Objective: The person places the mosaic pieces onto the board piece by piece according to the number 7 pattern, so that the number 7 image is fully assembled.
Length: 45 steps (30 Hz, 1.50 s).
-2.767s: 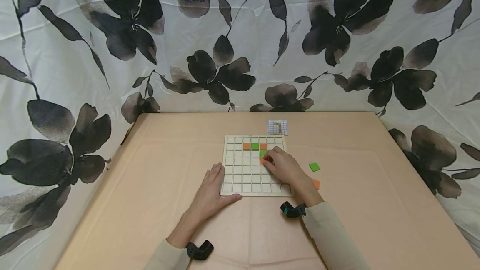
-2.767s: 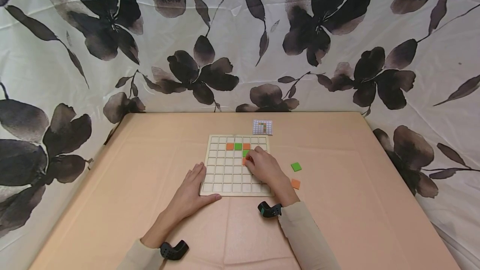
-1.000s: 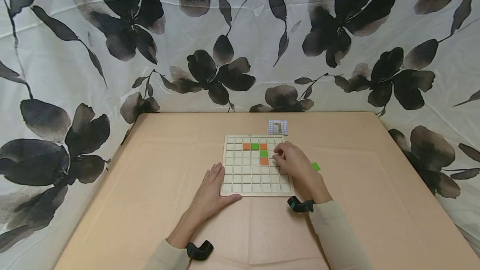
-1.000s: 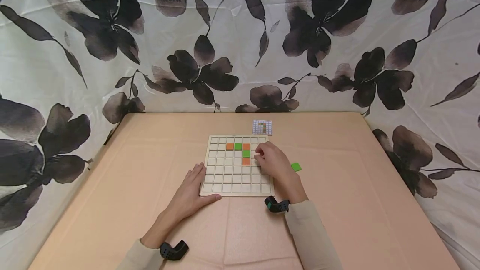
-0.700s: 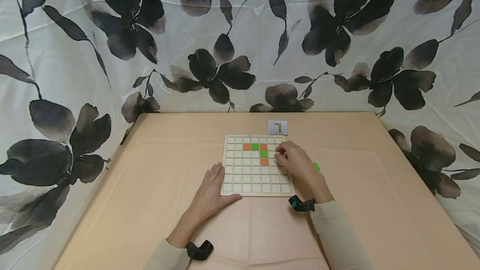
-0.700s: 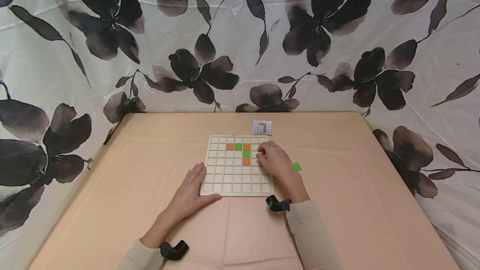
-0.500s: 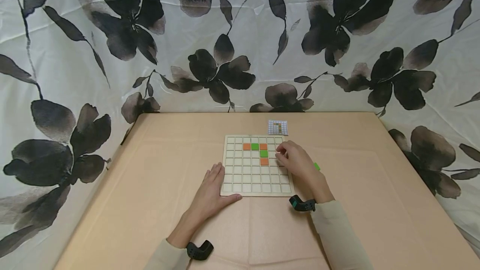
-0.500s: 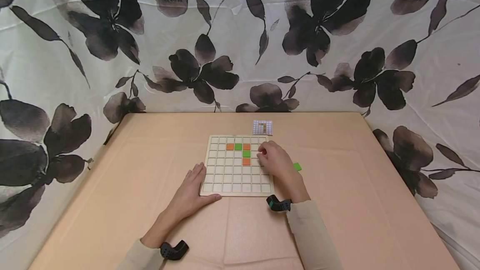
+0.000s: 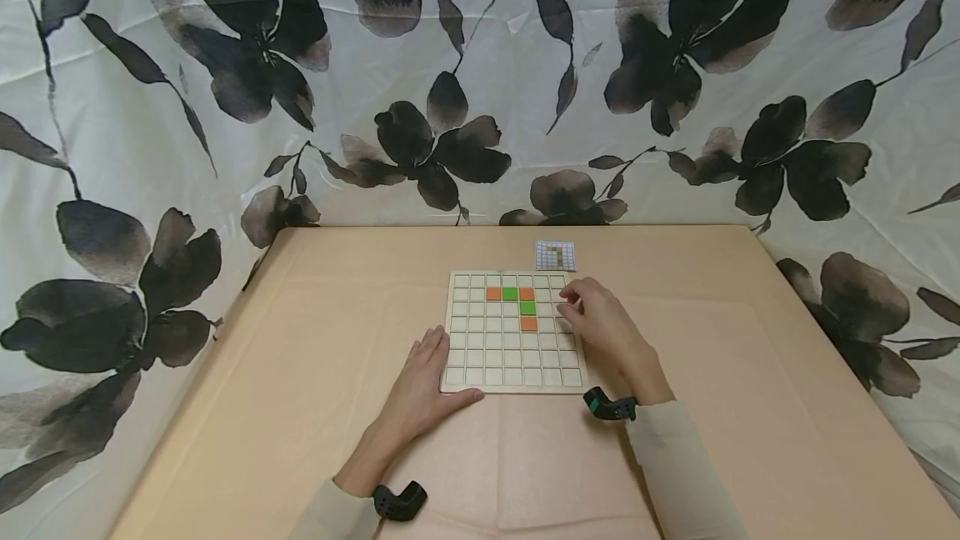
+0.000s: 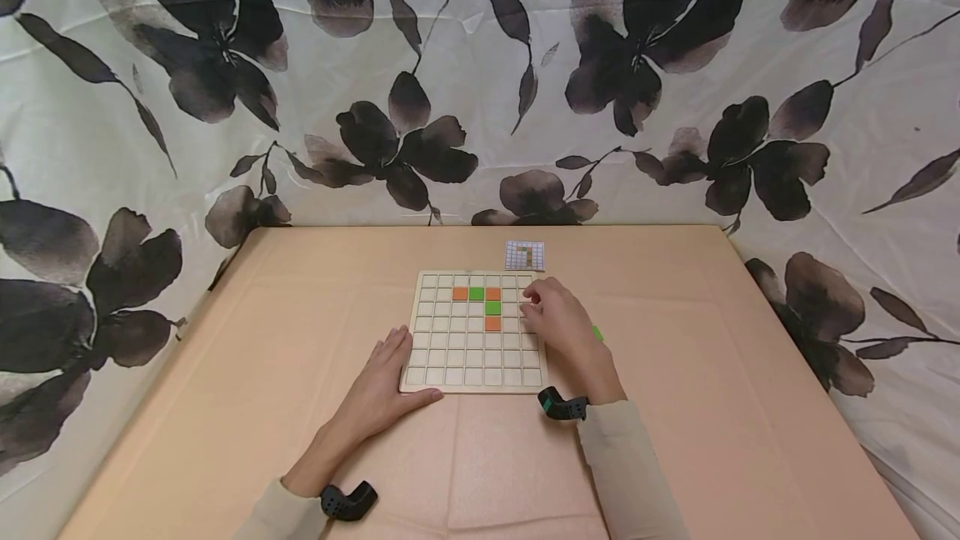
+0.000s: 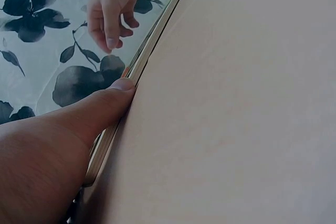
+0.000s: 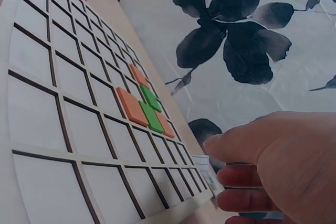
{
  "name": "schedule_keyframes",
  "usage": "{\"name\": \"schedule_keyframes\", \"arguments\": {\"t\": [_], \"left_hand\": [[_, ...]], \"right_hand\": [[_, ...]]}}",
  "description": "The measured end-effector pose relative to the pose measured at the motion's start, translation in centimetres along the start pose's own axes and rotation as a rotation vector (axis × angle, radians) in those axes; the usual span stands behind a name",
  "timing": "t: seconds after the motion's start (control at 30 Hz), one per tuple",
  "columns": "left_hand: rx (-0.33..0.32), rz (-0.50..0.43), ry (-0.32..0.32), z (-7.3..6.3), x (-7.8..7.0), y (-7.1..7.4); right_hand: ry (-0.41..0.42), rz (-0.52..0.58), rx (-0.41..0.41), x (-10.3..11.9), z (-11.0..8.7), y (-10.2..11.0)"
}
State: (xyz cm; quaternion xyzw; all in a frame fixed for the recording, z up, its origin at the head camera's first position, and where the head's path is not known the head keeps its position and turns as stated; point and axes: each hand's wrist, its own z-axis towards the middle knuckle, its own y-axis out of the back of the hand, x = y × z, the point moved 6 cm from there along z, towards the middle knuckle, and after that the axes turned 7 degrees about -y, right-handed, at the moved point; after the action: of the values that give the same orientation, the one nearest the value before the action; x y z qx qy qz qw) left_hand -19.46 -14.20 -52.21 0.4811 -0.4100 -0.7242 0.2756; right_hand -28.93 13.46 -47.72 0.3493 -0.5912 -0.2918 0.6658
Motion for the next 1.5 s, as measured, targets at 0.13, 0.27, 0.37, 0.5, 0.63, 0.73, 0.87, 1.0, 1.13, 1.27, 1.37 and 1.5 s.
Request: {"name": "schedule_keyframes", "arguments": {"t": [0.13, 0.27, 0.37, 0.5, 0.63, 0.73, 0.87, 1.0, 1.13, 1.27, 1.37, 1.5], "left_hand": [[0.001, -0.004, 0.004, 0.0, 0.0, 0.1], [0.0, -0.011, 0.006, 0.1, 0.1, 0.1], [-0.001, -0.016, 0.004, 0.1, 0.1, 0.2], [0.001, -0.017, 0.006, 0.2, 0.1, 0.3], [0.004, -0.017, 0.008, 0.1, 0.1, 0.3], [0.002, -0.016, 0.006, 0.1, 0.1, 0.3], [0.004, -0.011, 0.004, 0.1, 0.2, 0.3], [-0.006, -0.003, -0.008, 0.1, 0.3, 0.2], [-0.011, 0.0, -0.01, 0.1, 0.3, 0.1], [0.002, -0.005, 0.002, 0.1, 0.3, 0.1], [0.006, -0.001, 0.006, 0.1, 0.3, 0.1], [0.007, -0.001, 0.01, 0.1, 0.3, 0.0]], "right_hand": [[-0.022, 0.002, -0.008, -0.3, 0.1, 0.5], [-0.045, 0.004, -0.006, -0.6, 0.1, 1.0], [-0.064, 0.014, -0.01, -0.9, 0.1, 1.3], [-0.074, 0.026, -0.02, -1.4, 0.1, 1.9], [-0.077, 0.032, -0.032, -2.0, 0.0, 2.4], [-0.064, 0.038, -0.055, -2.4, 0.2, 3.1], [-0.046, 0.044, -0.076, -3.2, 0.3, 3.9], [-0.063, 0.049, -0.078, -4.3, 0.2, 4.4], [-0.084, 0.047, -0.07, -5.1, 0.1, 4.7], [-0.103, 0.04, -0.048, -5.6, -0.1, 4.9], [-0.12, 0.037, -0.013, -5.9, -0.3, 5.1], [-0.149, 0.041, 0.053, -6.5, -0.5, 5.0]]}}
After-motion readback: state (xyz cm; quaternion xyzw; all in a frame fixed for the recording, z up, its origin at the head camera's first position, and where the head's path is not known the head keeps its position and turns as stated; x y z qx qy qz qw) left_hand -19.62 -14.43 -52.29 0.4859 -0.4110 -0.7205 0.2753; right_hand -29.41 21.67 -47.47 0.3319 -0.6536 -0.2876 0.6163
